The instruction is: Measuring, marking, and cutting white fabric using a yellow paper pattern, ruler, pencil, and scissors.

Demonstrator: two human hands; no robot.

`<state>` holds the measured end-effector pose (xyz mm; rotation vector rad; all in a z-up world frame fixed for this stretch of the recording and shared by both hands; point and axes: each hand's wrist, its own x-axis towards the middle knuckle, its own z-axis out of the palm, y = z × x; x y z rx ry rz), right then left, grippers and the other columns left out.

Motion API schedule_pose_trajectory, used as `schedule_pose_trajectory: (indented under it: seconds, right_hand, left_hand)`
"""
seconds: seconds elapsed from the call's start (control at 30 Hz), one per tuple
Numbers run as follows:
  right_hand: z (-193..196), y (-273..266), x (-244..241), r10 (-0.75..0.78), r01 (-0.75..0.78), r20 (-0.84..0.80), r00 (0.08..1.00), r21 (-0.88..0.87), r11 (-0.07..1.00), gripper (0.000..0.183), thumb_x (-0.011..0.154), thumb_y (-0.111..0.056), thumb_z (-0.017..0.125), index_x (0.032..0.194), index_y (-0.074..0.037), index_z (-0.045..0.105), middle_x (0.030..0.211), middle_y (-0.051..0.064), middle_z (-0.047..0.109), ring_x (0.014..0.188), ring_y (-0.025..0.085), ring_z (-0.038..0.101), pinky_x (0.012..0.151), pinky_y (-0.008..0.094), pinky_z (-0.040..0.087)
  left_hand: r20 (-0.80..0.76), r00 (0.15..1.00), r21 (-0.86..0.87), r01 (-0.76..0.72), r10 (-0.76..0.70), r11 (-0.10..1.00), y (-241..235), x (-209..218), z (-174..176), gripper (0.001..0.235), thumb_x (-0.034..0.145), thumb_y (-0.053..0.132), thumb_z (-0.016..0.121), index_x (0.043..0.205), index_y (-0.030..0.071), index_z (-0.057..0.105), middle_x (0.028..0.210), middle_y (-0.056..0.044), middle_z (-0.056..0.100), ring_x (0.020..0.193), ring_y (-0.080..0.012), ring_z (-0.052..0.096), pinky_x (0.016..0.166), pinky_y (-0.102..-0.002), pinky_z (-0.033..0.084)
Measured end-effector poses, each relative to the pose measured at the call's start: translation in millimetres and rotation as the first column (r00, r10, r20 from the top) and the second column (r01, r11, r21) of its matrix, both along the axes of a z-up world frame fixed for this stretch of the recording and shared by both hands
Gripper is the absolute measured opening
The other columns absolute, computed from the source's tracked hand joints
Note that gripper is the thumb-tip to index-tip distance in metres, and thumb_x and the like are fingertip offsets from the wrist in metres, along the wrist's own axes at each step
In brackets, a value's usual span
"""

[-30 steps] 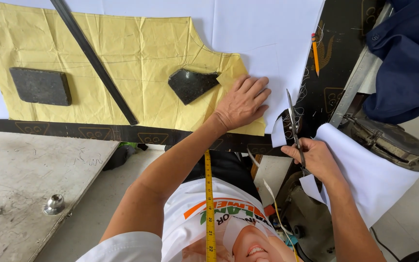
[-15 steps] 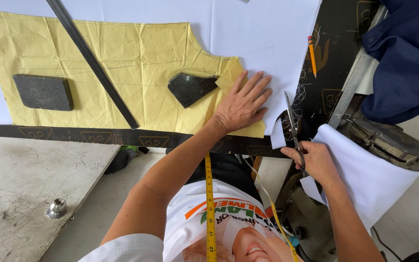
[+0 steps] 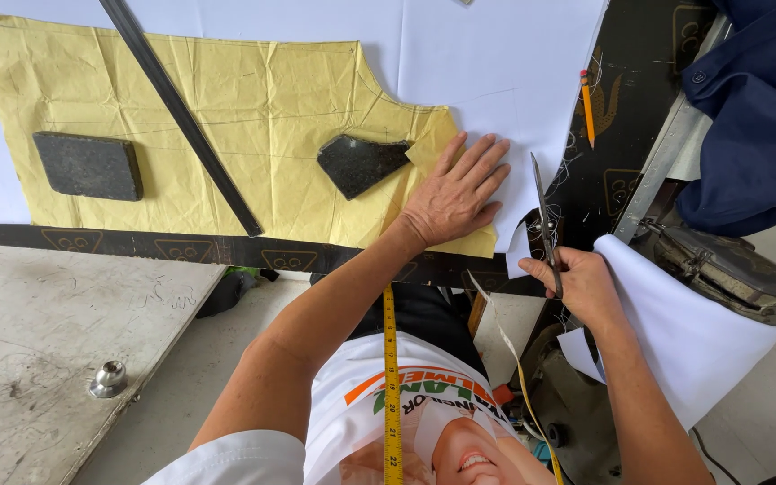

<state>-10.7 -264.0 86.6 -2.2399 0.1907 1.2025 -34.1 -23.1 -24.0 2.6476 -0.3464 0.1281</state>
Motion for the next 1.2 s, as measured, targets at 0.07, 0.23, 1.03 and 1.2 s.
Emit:
schedule_pose_trajectory:
  seconds: [0.07,0.23,1.03,1.2]
  right_hand:
    - [1.2,0.7,-0.3,-0.013,0.013,-0.001,1.000,0.010,1.000,0.048,0.087,-0.043,0.086,0.063,-0.005,0.068,0.047,0.011,0.062,0.051,0.017,0.054,0.053,0.027,0.038]
    - [0.5,7.3,7.1,-0.014,0.014,0.009,1.000,0.034,0.999,0.046,0.086,-0.041,0.087,0.065,-0.004,0.069,0.049,0.011,0.063,0.051,0.018,0.059,0.054,0.026,0.040]
    - [-8.5,35.5,32.6,0.060,-0.068,0.123,0.991,0.063,0.996,0.051,0.087,-0.051,0.085,0.067,-0.007,0.067,0.051,0.008,0.062,0.051,0.018,0.058,0.055,0.029,0.039]
    - [-11.5,32.1,28.3,0.004,-0.019,0.144,0.990,0.106,0.994,0.055,0.089,-0.049,0.085,0.059,-0.008,0.063,0.048,0.004,0.059,0.047,0.013,0.059,0.051,0.022,0.037]
  left_hand:
    - [0.005,1.000,-0.006,0.002,-0.002,1.000,-0.4,-0.5,-1.3,0.058,0.092,0.043,0.072,0.137,0.013,0.053,0.159,-0.012,0.037,0.151,-0.0309,0.034,0.128,-0.059,0.018]
    - [0.010,1.000,-0.009,-0.008,0.008,1.000,-0.4,0.4,-1.6,0.057,0.091,0.044,0.070,0.137,0.013,0.054,0.159,-0.012,0.037,0.151,-0.0302,0.034,0.128,-0.059,0.018]
    - [0.045,0.999,-0.026,-0.023,0.024,0.999,-0.9,0.8,-0.6,0.056,0.089,0.042,0.072,0.134,0.013,0.055,0.157,-0.012,0.040,0.149,-0.0306,0.036,0.128,-0.059,0.019]
    - [0.055,0.998,-0.024,-0.028,0.030,0.999,-1.0,1.9,-0.8,0.055,0.089,0.043,0.072,0.133,0.013,0.056,0.157,-0.012,0.041,0.149,-0.0302,0.037,0.128,-0.059,0.019]
